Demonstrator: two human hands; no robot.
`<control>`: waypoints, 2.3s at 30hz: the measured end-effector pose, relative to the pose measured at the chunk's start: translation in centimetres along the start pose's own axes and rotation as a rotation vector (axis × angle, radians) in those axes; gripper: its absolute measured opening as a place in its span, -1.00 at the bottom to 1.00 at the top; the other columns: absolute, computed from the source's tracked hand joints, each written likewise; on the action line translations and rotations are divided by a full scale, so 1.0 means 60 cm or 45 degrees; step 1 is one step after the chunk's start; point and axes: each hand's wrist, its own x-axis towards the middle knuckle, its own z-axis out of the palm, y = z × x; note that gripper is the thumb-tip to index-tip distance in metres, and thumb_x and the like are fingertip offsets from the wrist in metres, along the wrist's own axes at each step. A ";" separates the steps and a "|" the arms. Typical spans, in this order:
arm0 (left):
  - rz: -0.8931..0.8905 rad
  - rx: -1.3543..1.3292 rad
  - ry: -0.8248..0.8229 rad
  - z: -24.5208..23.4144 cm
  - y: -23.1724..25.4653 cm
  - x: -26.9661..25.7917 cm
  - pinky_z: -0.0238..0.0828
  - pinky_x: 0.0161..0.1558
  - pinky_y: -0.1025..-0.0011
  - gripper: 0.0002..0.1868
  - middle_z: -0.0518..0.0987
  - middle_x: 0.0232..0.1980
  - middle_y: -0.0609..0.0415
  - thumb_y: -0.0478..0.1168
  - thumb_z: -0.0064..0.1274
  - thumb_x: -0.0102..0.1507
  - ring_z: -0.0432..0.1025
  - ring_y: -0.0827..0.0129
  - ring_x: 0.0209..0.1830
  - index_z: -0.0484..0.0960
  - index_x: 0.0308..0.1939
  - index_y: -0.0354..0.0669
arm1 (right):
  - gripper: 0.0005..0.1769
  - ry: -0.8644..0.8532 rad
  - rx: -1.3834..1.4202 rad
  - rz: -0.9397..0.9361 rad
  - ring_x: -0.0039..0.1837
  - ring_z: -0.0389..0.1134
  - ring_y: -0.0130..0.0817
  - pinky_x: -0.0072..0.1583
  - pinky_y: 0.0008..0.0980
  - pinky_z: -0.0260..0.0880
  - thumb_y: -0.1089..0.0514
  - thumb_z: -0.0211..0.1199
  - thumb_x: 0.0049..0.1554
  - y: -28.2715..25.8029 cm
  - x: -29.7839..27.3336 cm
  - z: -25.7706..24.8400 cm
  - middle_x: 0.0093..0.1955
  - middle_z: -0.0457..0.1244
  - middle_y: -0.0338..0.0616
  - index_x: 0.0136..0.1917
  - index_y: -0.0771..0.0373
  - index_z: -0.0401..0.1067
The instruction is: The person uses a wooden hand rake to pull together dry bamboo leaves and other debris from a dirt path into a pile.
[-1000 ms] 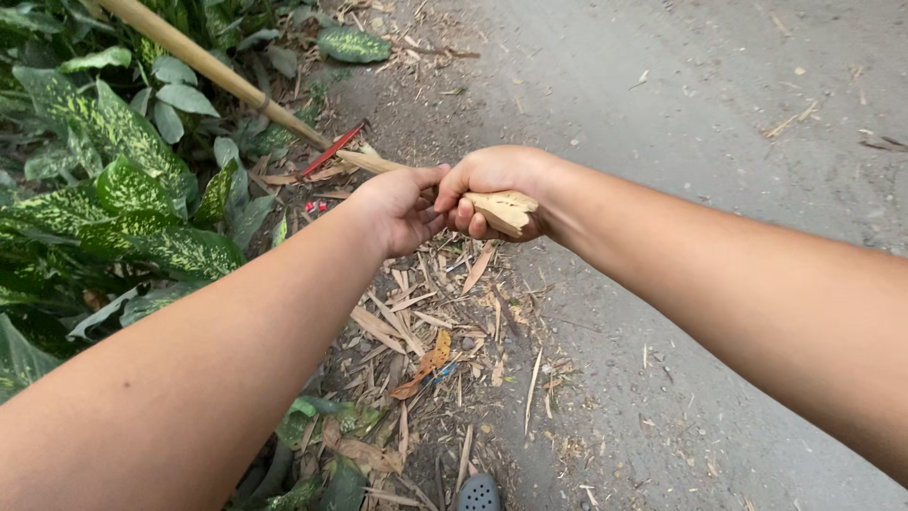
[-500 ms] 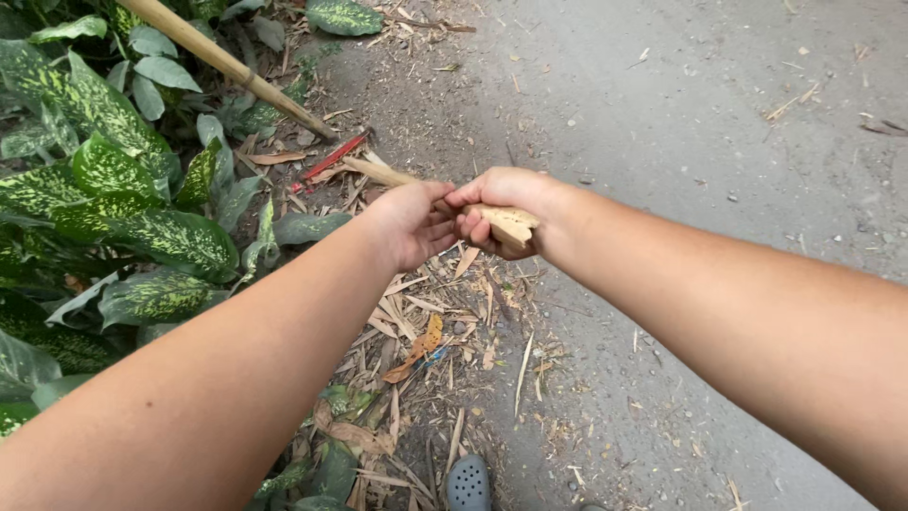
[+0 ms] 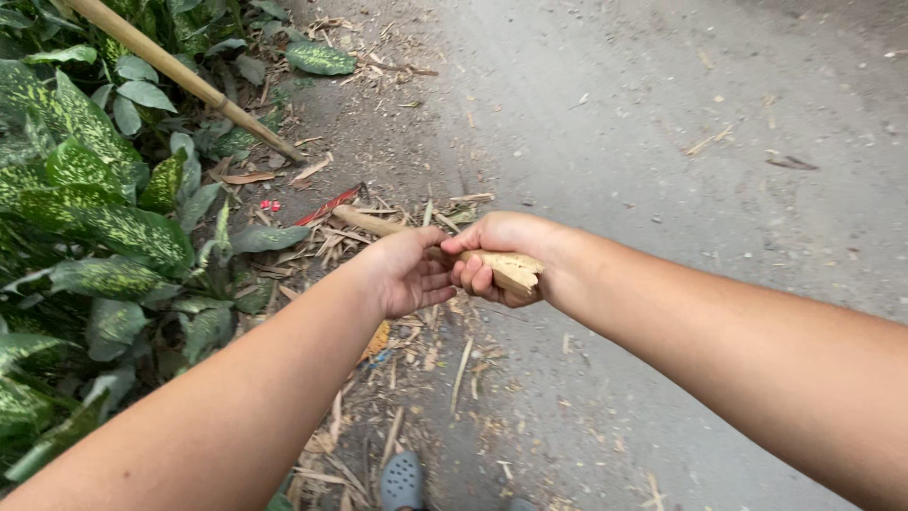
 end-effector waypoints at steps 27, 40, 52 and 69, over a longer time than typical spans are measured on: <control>0.357 -0.233 -0.119 -0.021 0.035 0.002 0.48 -0.07 0.45 -0.79 0.58 -0.20 0.10 -0.08 0.10 0.29 0.45 0.38 -0.19 0.61 -0.22 -0.16 | -0.86 -0.045 -0.298 -0.222 -0.48 0.20 -0.71 -0.51 -0.72 0.23 0.29 0.17 0.15 -0.027 -0.082 0.071 -0.41 0.16 -0.34 -0.14 0.23 0.21; 0.368 -0.259 0.025 -0.190 0.166 0.099 0.53 0.00 0.37 -0.79 0.59 -0.14 0.05 -0.12 -0.01 0.37 0.50 0.32 -0.14 0.58 -0.08 -0.18 | -0.93 -0.070 -0.287 -0.319 -0.48 0.21 -0.64 -0.50 -0.68 0.25 0.28 0.14 0.16 -0.185 0.162 0.136 -0.43 0.16 -0.32 -0.13 0.28 0.27; 0.118 -0.051 0.035 -0.178 0.130 0.044 0.40 0.22 0.23 -0.67 0.56 -0.02 0.10 -0.01 -0.20 0.41 0.47 0.37 0.01 0.50 0.10 -0.10 | -0.82 -0.002 -0.153 -0.123 -0.51 0.18 -0.64 -0.50 -0.69 0.23 0.16 0.15 0.20 -0.144 0.159 0.129 -0.45 0.18 -0.33 -0.19 0.23 0.24; 0.426 -0.542 -0.092 -0.110 0.111 0.016 0.50 0.06 0.37 -0.83 0.54 -0.11 -0.03 -0.28 0.10 0.26 0.46 0.27 -0.05 0.51 -0.14 -0.27 | -0.83 -0.037 -0.351 -0.092 -0.50 0.17 -0.68 -0.52 -0.68 0.22 0.25 0.17 0.18 -0.124 0.003 0.138 -0.42 0.16 -0.31 -0.20 0.30 0.24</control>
